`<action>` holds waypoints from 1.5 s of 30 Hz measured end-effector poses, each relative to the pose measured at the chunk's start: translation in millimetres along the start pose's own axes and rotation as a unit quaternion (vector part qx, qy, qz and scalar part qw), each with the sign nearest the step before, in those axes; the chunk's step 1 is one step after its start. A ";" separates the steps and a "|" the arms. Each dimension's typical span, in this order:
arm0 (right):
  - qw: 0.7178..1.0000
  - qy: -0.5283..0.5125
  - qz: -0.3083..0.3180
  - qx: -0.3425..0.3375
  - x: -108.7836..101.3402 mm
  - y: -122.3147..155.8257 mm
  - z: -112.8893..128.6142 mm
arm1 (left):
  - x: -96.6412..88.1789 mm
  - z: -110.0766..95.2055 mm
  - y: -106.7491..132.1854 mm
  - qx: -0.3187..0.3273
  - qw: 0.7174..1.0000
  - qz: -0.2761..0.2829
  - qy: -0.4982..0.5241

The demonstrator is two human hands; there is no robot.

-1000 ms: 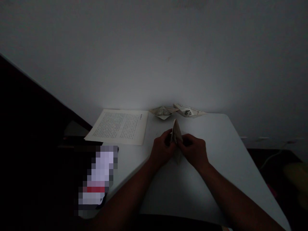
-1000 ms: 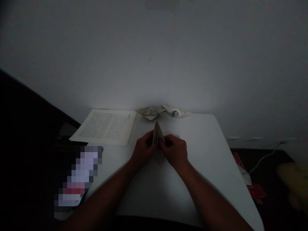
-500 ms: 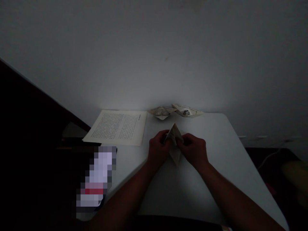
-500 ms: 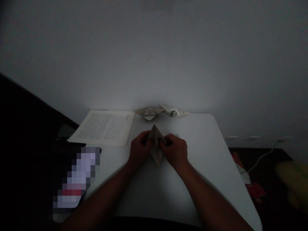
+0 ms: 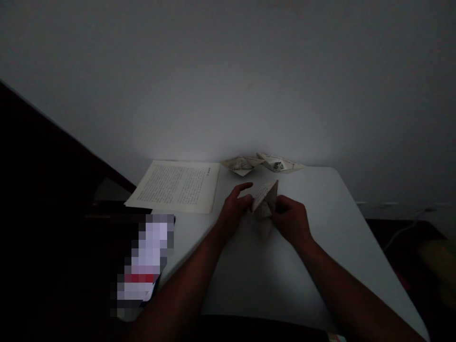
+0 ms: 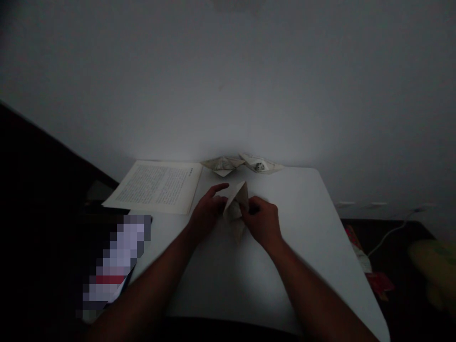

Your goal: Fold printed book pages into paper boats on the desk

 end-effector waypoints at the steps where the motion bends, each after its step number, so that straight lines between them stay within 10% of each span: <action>1: 1.000 -0.003 0.005 0.000 1.4 -0.3 -0.8 | 1.4 0.0 -0.9 -0.002 1.000 0.013 0.008; 9: 0.999 -0.010 0.027 -0.031 5.0 1.5 10.3 | 11.7 3.8 0.9 -0.039 0.990 0.070 0.113; 14: 0.975 0.062 -0.062 -0.205 -21.0 20.5 52.4 | -0.1 2.4 2.3 -0.035 0.987 0.026 0.152; 21: 0.934 0.100 -0.006 -0.344 -14.1 29.9 76.8 | 6.0 7.1 6.2 -0.056 0.983 0.054 0.167; 45: 0.915 0.171 0.027 -0.366 0.9 27.1 77.1 | 19.3 7.4 6.8 -0.046 0.975 0.120 0.183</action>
Point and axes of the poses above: each hand's wrist, its own y-axis away from the middle knuckle, its own x-axis out of the palm, z = x × y, the point moved 10 cm from there along -y, towards the middle knuckle, and after that the axes turned 15 degrees about z, right-handed, at the moved point
